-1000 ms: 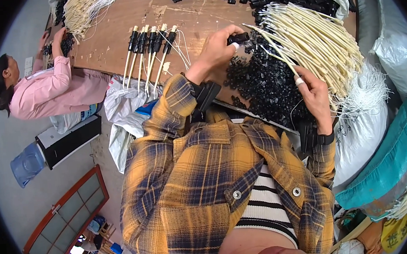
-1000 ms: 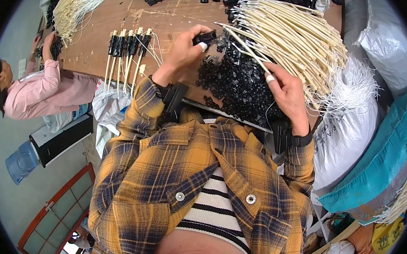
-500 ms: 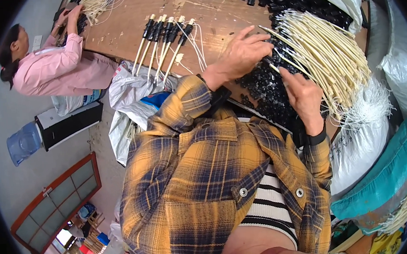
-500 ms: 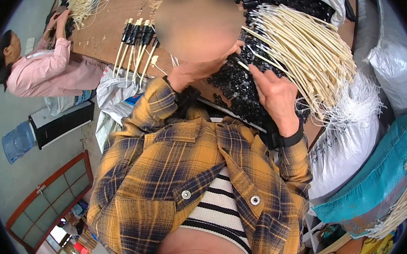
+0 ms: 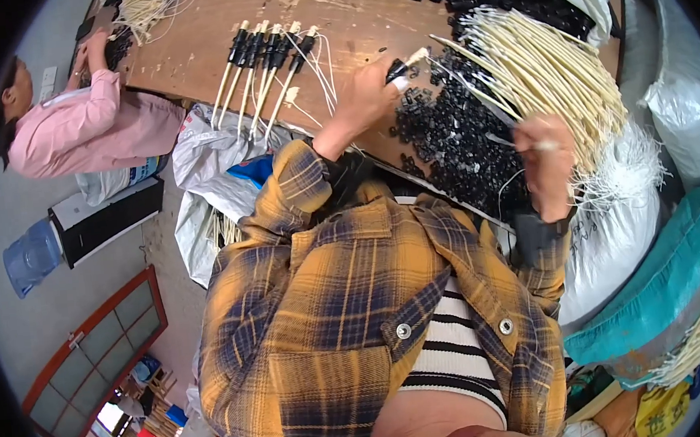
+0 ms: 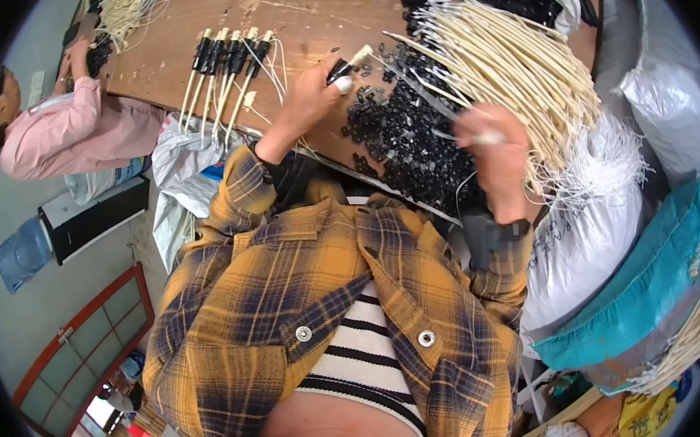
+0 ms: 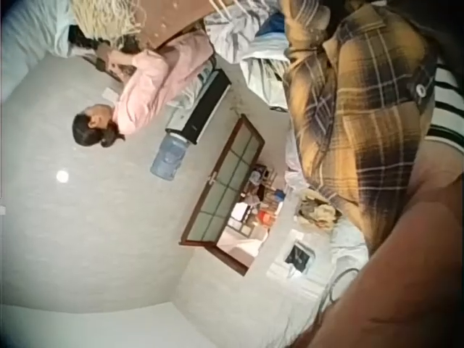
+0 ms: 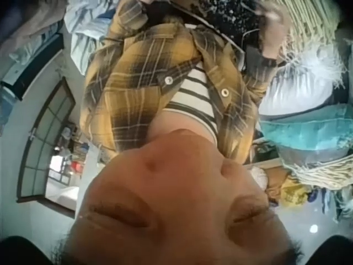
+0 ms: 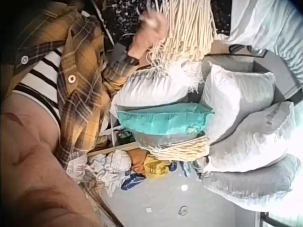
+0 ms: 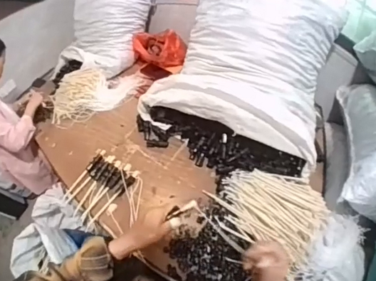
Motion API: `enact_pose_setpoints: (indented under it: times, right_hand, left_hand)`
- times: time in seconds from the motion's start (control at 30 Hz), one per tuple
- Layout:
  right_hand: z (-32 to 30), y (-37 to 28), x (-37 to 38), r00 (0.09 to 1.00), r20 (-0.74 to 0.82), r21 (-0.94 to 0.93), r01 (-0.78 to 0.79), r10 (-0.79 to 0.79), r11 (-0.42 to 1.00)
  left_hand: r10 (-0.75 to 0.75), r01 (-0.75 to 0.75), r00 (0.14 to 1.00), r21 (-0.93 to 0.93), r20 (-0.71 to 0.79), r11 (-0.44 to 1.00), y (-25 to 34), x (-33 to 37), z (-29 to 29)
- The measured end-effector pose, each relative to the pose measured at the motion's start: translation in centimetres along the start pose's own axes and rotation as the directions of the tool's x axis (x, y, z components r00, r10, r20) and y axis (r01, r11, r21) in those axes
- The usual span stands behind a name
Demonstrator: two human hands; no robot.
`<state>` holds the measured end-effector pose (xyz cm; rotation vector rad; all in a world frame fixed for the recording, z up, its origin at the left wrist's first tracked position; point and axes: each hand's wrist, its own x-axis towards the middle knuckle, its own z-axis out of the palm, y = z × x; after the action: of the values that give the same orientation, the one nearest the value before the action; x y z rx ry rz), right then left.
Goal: The person assembles components by hand by threading white cords through black plastic pieces and sliding them onto white rods. After completing several assemblies, the person gathers the finished items and places them into a large white bag.
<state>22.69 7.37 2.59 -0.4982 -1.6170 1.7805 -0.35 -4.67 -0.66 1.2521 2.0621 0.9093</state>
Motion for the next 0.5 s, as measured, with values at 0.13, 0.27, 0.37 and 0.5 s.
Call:
enact_pose_setpoints:
  times: [0.13,0.27,0.37,0.5]
  right_hand:
    - [4.5,2.1,0.4,0.968,0.248,-0.908,0.242,-0.027,0.341]
    - [4.4,1.8,-0.1,1.0,0.009,-0.774,-0.007,0.023,0.633]
    - [3.9,2.8,-0.1,0.99,0.089,-0.82,0.135,-0.108,0.557]
    - [3.6,2.2,0.2,0.982,0.035,-0.876,0.118,-0.184,0.468]
  left_hand:
    - [-0.003,0.073,0.986,-0.424,0.164,0.903,3.8,0.1,1.4]
    - [0.046,-0.028,0.997,-0.25,0.067,0.968,2.8,-0.2,1.3]
    - [0.169,-0.167,0.986,-0.144,0.002,0.975,2.2,-0.5,2.1]
    - [0.341,-0.334,0.94,0.141,-0.025,0.932,1.2,-0.4,1.9]
